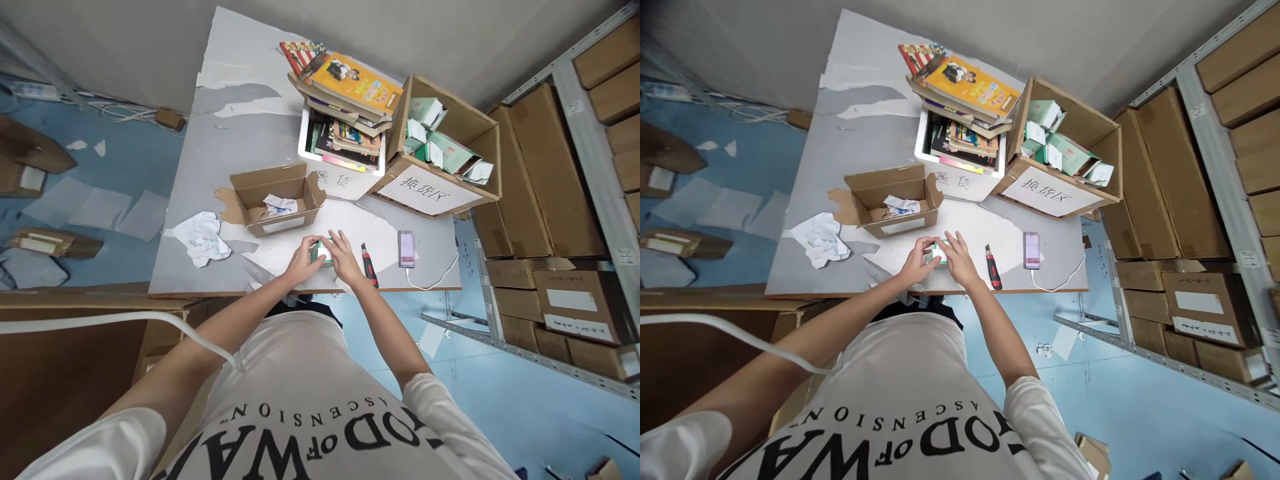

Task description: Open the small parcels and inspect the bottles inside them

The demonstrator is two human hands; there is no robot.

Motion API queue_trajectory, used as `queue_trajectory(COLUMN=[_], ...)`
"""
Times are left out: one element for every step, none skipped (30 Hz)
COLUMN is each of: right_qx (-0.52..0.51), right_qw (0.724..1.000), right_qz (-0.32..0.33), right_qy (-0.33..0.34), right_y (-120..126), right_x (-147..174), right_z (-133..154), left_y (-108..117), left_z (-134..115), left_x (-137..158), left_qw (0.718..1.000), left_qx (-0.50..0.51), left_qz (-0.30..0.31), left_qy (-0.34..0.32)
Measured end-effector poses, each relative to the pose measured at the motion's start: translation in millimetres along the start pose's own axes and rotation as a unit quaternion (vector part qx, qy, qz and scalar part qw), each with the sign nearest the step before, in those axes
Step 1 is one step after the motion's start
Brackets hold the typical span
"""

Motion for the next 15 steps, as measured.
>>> queue_trajectory(right_qx=[0.027,0.053,0.077,0.100,0.123,0.143,0.162,0.179,0.193,0.203,0.210,0.214,0.216,0.215,0.212], right_qw=[0.999,0.996,0.992,0.988,0.983,0.980,0.976,0.973,0.970,0.968,0.966,0.965,0.965,0.965,0.965], right_qz=[0.019,0.037,0.052,0.064,0.074,0.080,0.086,0.091,0.097,0.101,0.106,0.110,0.112,0.115,0.118], right_qy=[0.029,0.057,0.081,0.100,0.111,0.116,0.116,0.114,0.111,0.108,0.107,0.105,0.103,0.100,0.096], right_y=[-1,-2,-2,-1,0,1,1,1,1,0,0,-1,0,0,2], right_x=[0,0,1,1,1,0,-1,-2,-4,-5,-7,-8,-9,-10,-11], right_z=[4,8,11,13,14,14,15,15,16,17,18,19,20,20,19], left_y=[1,2,3,4,5,5,6,6,6,7,7,8,10,12,15], left_z=[1,1,2,4,5,6,7,8,7,7,6,6,8,12,18], left_x=[0,0,-1,-2,-3,-4,-4,-5,-5,-5,-4,-3,-1,2,5], left_qw=[1.000,1.000,1.000,1.000,1.000,0.999,0.999,0.999,0.999,0.999,0.998,0.998,0.998,0.997,0.995], left_qx=[0.004,0.008,0.014,0.019,0.025,0.029,0.032,0.034,0.036,0.039,0.040,0.040,0.037,0.031,0.023], left_qz=[0.003,0.006,0.008,0.008,0.006,0.006,0.007,0.010,0.015,0.022,0.030,0.038,0.046,0.053,0.057], left_qy=[0.000,0.001,0.003,0.007,0.011,0.015,0.020,0.022,0.023,0.023,0.024,0.028,0.037,0.052,0.073])
Point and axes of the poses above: each hand's wrist, its own x-axis away from the middle knuckle, its own y-axis out of the back of the hand, z = x × y, the point moved 9 cm from there along -x, towards the middle knuckle, and after that the axes turned 15 degrees about x, right-handed, at the moved point
